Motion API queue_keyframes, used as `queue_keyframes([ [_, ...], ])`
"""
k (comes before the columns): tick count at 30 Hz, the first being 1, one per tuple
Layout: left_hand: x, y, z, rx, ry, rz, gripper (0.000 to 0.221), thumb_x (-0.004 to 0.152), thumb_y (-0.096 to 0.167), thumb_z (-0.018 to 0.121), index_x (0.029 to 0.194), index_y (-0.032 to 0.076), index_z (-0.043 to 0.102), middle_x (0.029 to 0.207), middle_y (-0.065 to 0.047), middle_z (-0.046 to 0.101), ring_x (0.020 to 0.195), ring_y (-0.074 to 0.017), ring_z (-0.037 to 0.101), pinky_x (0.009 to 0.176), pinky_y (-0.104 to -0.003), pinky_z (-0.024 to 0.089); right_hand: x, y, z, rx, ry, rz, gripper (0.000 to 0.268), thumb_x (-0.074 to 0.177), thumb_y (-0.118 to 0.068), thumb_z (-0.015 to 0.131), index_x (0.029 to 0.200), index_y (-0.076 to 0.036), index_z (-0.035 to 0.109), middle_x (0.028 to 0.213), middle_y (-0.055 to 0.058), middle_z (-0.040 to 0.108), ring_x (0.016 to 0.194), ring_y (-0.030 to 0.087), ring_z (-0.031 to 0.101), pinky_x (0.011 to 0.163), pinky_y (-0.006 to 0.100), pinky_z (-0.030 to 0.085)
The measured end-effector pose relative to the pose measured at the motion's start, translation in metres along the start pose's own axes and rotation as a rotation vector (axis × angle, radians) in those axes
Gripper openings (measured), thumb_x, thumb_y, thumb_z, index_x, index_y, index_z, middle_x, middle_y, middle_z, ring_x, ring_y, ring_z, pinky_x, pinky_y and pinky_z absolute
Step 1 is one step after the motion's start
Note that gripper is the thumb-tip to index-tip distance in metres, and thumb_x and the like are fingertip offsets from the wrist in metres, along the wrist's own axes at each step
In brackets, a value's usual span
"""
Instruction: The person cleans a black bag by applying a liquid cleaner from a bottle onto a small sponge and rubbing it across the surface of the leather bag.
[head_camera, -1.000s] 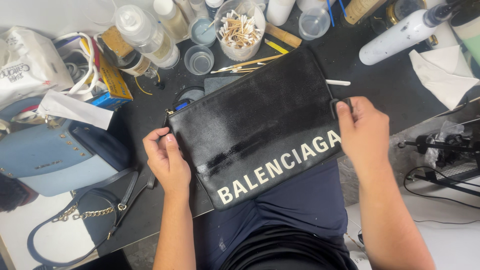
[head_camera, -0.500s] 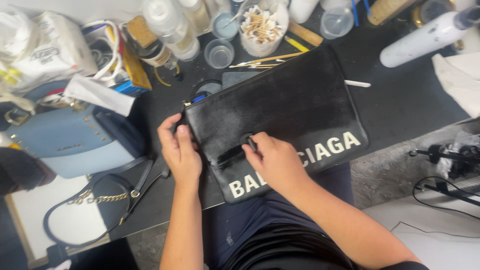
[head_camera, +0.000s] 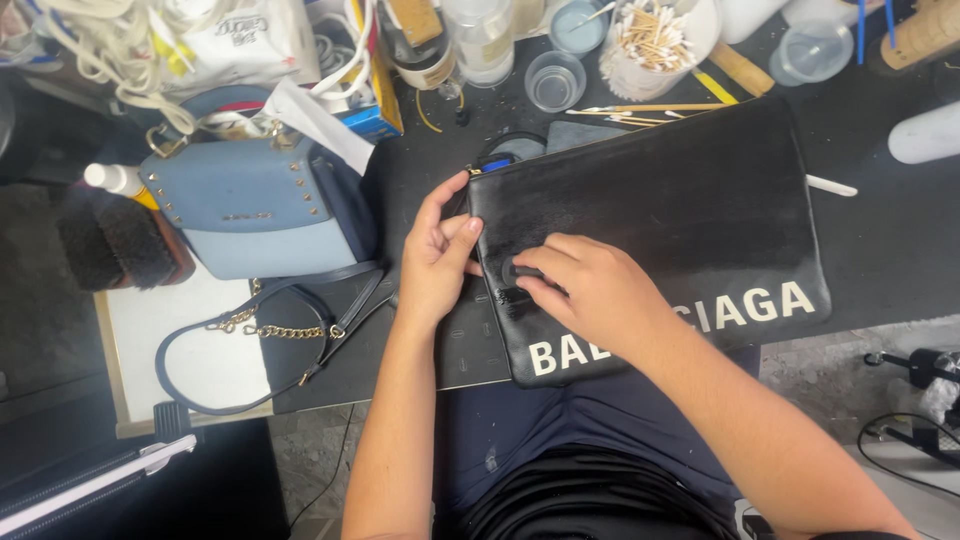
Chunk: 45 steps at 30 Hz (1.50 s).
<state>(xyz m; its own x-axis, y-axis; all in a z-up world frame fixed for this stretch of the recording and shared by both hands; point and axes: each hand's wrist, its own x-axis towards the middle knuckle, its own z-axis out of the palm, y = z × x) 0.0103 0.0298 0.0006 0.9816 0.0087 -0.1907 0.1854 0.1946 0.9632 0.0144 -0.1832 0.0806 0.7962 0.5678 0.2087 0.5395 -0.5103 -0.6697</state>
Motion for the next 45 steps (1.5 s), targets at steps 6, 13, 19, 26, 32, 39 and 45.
queue_keyframes([
  [6, 0.0, 0.001, 0.002, 0.019, 0.018, -0.008, 0.054, 0.102, 0.01, 0.062, 0.153, 0.008, 0.044, 0.093, -0.002, 0.075, 0.077, -0.0027, 0.064, 0.056, -0.018, 0.05, 0.006, -0.003, 0.002, 0.07, -0.273, -0.23, 0.021, 0.081, -0.016, 0.076, 0.101, -0.011, 0.073, 0.085, 0.004, 0.06, 0.082, 0.024, 0.065, 0.07, 0.039, 0.054],
  [13, 0.001, 0.002, 0.002, -0.002, 0.022, -0.002, 0.054, 0.102, 0.009, 0.063, 0.153, 0.009, 0.045, 0.097, -0.004, 0.077, 0.075, -0.0028, 0.064, 0.055, -0.019, 0.051, 0.02, -0.008, 0.003, -0.032, -0.289, -0.184, 0.025, 0.078, -0.009, 0.073, 0.103, -0.012, 0.073, 0.085, 0.005, 0.056, 0.083, 0.024, 0.061, 0.071, 0.04, 0.052],
  [19, 0.001, 0.003, 0.004, 0.04, 0.044, -0.025, 0.055, 0.101, 0.009, 0.063, 0.153, 0.009, 0.046, 0.1, -0.004, 0.078, 0.076, -0.002, 0.065, 0.056, -0.019, 0.052, 0.028, -0.004, -0.008, -0.1, -0.489, -0.238, 0.035, 0.07, 0.002, 0.066, 0.099, -0.015, 0.073, 0.086, 0.003, 0.053, 0.09, 0.021, 0.061, 0.071, 0.037, 0.053],
  [26, -0.001, 0.002, 0.005, 0.026, 0.051, -0.029, 0.054, 0.101, 0.007, 0.062, 0.152, 0.009, 0.047, 0.098, -0.004, 0.078, 0.074, -0.0028, 0.064, 0.056, -0.02, 0.052, 0.024, -0.003, 0.003, -0.047, -0.507, -0.188, 0.036, 0.073, 0.003, 0.065, 0.102, -0.016, 0.073, 0.088, 0.003, 0.053, 0.09, 0.019, 0.06, 0.071, 0.036, 0.051],
  [32, -0.002, 0.005, 0.008, 0.072, 0.066, -0.029, 0.054, 0.102, 0.008, 0.061, 0.153, 0.009, 0.046, 0.1, -0.005, 0.078, 0.079, -0.0031, 0.067, 0.058, -0.019, 0.054, -0.007, 0.036, -0.042, -0.113, -0.454, -0.16, 0.042, 0.066, 0.003, 0.066, 0.102, -0.015, 0.073, 0.096, 0.002, 0.059, 0.098, 0.021, 0.062, 0.075, 0.034, 0.053],
  [39, -0.002, 0.005, 0.007, 0.107, 0.079, -0.022, 0.055, 0.102, 0.01, 0.061, 0.154, 0.009, 0.045, 0.104, -0.005, 0.078, 0.083, -0.0031, 0.068, 0.059, -0.018, 0.054, -0.019, 0.059, -0.051, -0.183, -0.267, -0.095, 0.041, 0.072, 0.007, 0.065, 0.105, -0.016, 0.073, 0.1, 0.003, 0.063, 0.096, 0.024, 0.065, 0.079, 0.034, 0.056],
  [45, -0.002, 0.004, 0.008, 0.1, 0.084, -0.009, 0.055, 0.103, 0.01, 0.064, 0.155, 0.009, 0.047, 0.097, -0.004, 0.075, 0.077, -0.0015, 0.06, 0.057, -0.018, 0.051, 0.018, 0.01, 0.01, -0.061, -0.287, -0.217, 0.023, 0.079, -0.013, 0.074, 0.102, -0.011, 0.07, 0.093, 0.004, 0.058, 0.091, 0.021, 0.063, 0.073, 0.034, 0.054],
])
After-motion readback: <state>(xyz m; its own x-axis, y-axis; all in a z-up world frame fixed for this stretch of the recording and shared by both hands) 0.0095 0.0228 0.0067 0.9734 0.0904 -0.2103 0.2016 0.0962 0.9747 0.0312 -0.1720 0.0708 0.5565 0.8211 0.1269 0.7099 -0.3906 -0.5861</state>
